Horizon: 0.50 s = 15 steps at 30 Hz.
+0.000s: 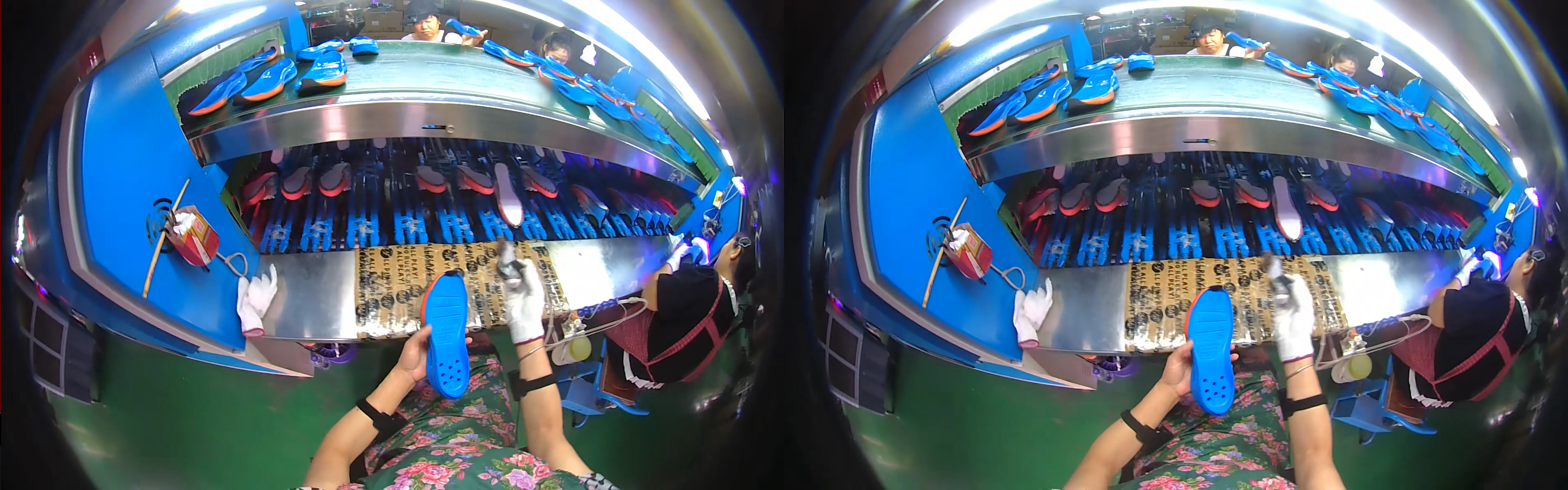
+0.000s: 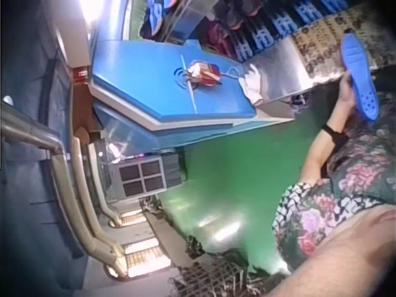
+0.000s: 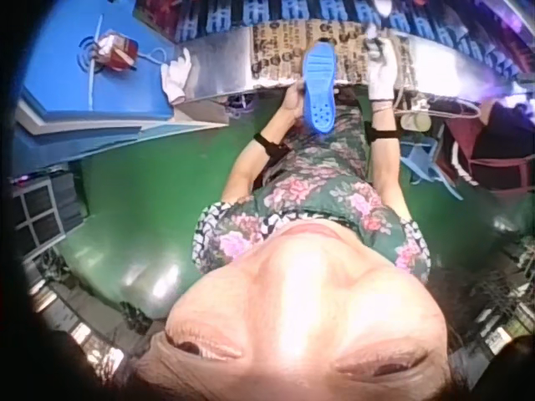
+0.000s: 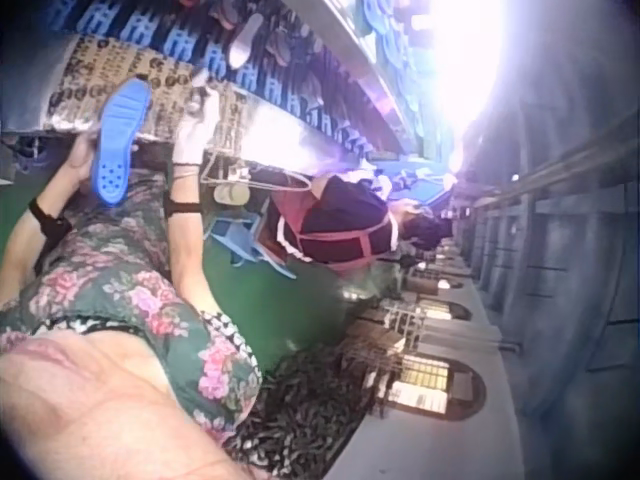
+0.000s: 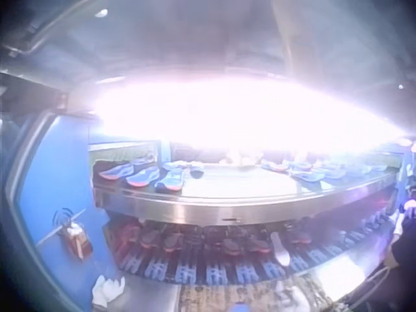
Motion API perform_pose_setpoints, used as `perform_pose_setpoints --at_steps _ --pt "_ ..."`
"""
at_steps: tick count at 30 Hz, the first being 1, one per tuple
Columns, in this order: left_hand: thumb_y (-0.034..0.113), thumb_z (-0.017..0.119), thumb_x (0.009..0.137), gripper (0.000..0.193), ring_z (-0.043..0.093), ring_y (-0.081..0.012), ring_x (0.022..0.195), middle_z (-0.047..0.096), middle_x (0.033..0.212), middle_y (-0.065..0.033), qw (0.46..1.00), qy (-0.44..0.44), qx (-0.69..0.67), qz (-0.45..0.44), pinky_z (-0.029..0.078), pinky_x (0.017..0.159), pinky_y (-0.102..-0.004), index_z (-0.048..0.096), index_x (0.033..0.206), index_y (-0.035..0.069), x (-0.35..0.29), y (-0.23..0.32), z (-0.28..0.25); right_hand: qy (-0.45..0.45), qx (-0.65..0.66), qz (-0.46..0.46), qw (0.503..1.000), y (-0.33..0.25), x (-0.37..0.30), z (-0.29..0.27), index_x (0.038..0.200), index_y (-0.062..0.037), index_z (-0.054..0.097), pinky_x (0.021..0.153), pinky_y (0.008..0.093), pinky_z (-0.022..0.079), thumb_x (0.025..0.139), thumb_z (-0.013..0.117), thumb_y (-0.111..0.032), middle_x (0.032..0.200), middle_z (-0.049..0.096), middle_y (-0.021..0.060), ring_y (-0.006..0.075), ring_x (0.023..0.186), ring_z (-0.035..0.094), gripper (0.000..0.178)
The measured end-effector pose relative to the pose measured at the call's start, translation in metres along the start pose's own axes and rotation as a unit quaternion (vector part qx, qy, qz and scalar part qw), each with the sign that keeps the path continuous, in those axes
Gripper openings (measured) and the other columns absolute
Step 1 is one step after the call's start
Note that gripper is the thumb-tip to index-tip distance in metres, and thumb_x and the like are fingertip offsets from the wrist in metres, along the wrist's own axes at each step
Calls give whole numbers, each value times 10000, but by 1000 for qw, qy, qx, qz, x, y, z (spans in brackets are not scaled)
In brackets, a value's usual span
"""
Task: Apply adhesive to blue shoe soles using a brush in a factory assembly line setting.
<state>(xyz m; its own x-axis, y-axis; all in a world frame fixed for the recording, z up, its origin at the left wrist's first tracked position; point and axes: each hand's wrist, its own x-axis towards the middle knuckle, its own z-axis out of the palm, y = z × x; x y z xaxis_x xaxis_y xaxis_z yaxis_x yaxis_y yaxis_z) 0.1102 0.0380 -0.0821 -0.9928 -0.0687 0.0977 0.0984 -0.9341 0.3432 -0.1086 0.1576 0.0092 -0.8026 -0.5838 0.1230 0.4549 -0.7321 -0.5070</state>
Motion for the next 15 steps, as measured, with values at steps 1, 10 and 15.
perform_pose_setpoints --at_steps 1,10,15 --pt "524 653 942 856 554 -402 1322 548 1445 -240 1000 13 -5 -3 460 1116 -548 351 1552 5 6 -9 -2 -15 -30 -6 999 13 -7 -4 1228 10 624 708 175 517 993 643 -84 1174 675 88 117 970 648 254" --pt "871 276 910 1022 511 -318 1374 493 1534 -145 992 125 1 -32 388 1168 -501 397 1556 87 27 -51 59 -40 -272 -25 961 -15 -116 62 1100 31 736 804 260 546 880 705 32 1053 741 96 141 889 686 222" --pt "902 282 880 1091 521 -358 1355 517 1511 -175 986 166 -17 -20 381 1167 -517 427 1529 37 37 -48 72 -86 -386 -86 915 -34 -99 60 1102 35 732 922 307 551 849 745 40 1083 744 106 169 1008 702 253"
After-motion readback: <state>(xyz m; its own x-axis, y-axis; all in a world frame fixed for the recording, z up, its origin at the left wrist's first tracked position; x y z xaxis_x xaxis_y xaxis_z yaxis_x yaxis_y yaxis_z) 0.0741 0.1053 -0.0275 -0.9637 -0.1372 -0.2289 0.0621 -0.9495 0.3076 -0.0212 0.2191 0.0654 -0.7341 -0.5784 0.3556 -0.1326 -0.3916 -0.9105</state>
